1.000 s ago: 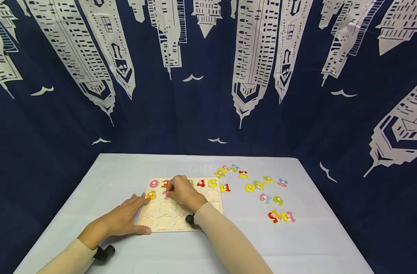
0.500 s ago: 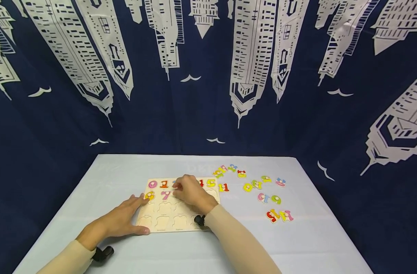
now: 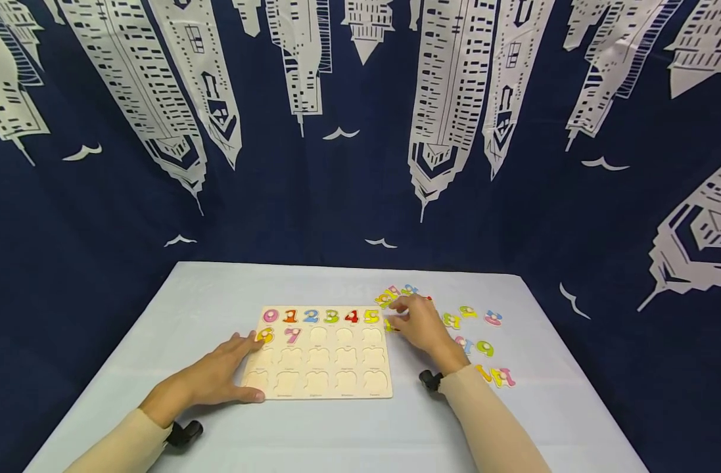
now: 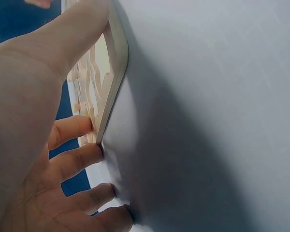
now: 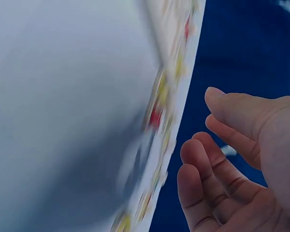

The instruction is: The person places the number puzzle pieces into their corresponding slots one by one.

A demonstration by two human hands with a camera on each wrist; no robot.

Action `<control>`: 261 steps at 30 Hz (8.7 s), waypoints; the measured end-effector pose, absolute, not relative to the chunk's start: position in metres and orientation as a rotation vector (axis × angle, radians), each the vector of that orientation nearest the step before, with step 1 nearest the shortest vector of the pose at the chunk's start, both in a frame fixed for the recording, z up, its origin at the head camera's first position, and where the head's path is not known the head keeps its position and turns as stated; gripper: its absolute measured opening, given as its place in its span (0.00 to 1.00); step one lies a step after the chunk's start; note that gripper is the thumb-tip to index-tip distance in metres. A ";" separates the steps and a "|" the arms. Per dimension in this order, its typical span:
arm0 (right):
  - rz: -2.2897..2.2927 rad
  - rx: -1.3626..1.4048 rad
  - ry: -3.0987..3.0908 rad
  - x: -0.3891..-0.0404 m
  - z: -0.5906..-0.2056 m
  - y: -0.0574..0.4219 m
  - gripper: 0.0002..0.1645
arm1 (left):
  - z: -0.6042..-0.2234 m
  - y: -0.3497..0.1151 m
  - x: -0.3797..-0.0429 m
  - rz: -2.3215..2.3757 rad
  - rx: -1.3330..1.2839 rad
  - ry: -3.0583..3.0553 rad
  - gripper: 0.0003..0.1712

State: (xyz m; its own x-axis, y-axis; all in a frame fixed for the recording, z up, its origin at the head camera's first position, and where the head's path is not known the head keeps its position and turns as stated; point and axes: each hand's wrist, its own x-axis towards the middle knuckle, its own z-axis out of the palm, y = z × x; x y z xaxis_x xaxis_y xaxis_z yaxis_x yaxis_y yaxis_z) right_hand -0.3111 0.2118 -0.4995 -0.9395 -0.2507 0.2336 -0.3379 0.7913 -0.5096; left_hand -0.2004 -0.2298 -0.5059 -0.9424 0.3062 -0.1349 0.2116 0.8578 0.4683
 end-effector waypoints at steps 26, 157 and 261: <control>0.857 0.167 -2.961 -0.308 -0.516 0.297 0.05 | -0.507 -0.230 -0.201 0.662 0.399 2.820 0.68; 0.745 0.151 -2.804 -0.247 -0.496 0.374 0.08 | -0.503 -0.225 -0.202 0.669 0.436 2.828 0.67; 0.806 0.599 -3.020 -0.283 -0.485 0.355 0.21 | -0.505 -0.230 -0.199 0.617 0.402 2.828 0.69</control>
